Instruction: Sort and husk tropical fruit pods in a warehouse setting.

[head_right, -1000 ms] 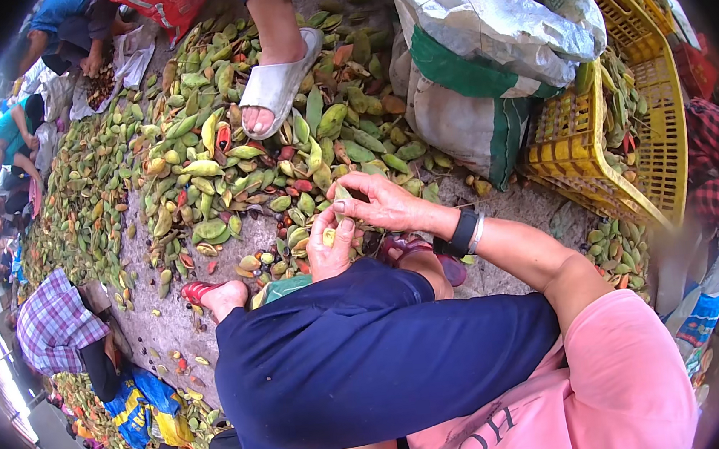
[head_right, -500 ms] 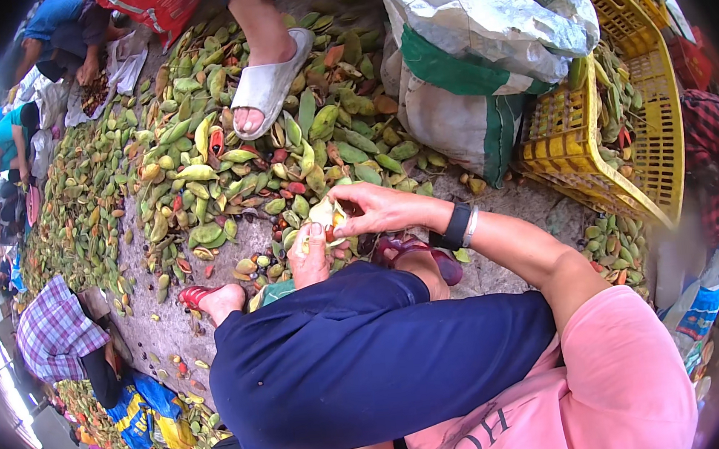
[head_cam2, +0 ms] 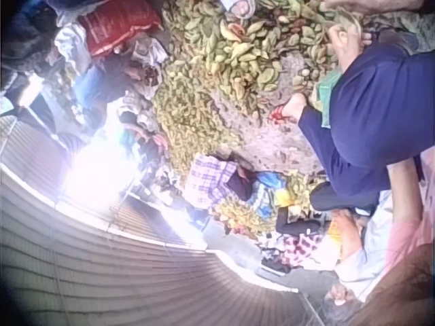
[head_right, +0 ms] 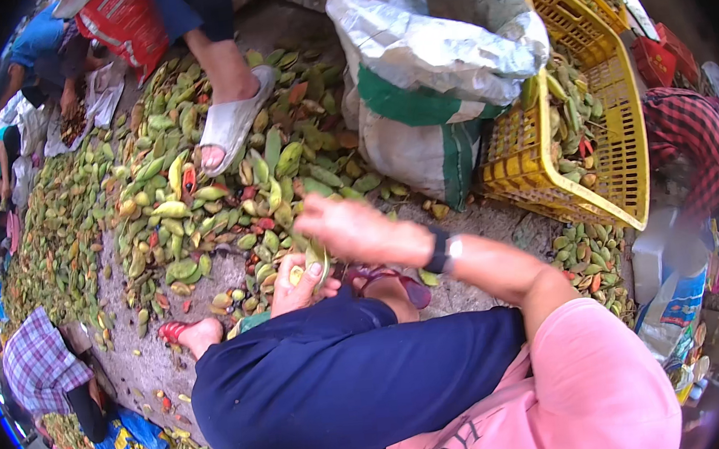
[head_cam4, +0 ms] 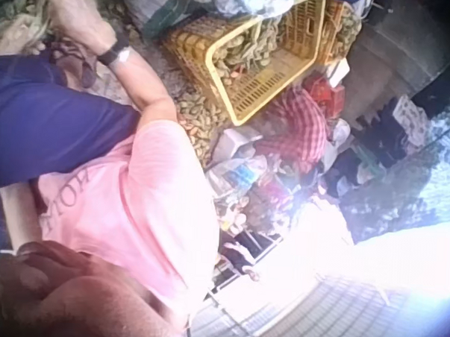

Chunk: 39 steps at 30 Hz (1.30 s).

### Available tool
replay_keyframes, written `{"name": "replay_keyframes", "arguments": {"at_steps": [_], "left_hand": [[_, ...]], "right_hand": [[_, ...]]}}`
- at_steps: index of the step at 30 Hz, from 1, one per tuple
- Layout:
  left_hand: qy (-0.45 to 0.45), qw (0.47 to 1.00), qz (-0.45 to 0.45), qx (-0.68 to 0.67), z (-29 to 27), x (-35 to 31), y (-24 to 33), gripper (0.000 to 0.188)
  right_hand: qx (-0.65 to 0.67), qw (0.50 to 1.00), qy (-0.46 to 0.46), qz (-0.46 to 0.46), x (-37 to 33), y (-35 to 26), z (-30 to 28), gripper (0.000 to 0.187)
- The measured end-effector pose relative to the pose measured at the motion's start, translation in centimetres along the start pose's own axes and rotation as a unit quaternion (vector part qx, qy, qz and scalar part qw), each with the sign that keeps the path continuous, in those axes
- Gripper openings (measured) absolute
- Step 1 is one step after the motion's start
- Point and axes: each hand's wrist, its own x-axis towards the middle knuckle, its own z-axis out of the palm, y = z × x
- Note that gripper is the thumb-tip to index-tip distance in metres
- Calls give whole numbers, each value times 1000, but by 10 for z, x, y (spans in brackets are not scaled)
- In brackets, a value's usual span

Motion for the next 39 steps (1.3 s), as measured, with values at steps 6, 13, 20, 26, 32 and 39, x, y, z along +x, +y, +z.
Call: {"name": "replay_keyframes", "arguments": {"at_steps": [6,13,20,26,32,39], "left_hand": [[-103,953,103,-266,-40,-5,-14,71],[-129,916,176,-338,-45,-5,-22,75],[40,955,136,-261,-34,7,-25,26],[111,953,136,-248,-28,9,-33,27],[98,971,97,-196,-6,23,-38,30],[64,982,80,-157,7,30,-40,32]], "right_hand": [[-274,888,354,-102,12,0,-208,16],[-250,917,289,-111,12,14,-166,30],[-403,915,11,-8,-31,134,60,33],[-238,966,-58,77,-15,151,55,41],[589,766,-136,218,-18,119,11,43],[732,630,-173,192,-24,92,16,55]]}}
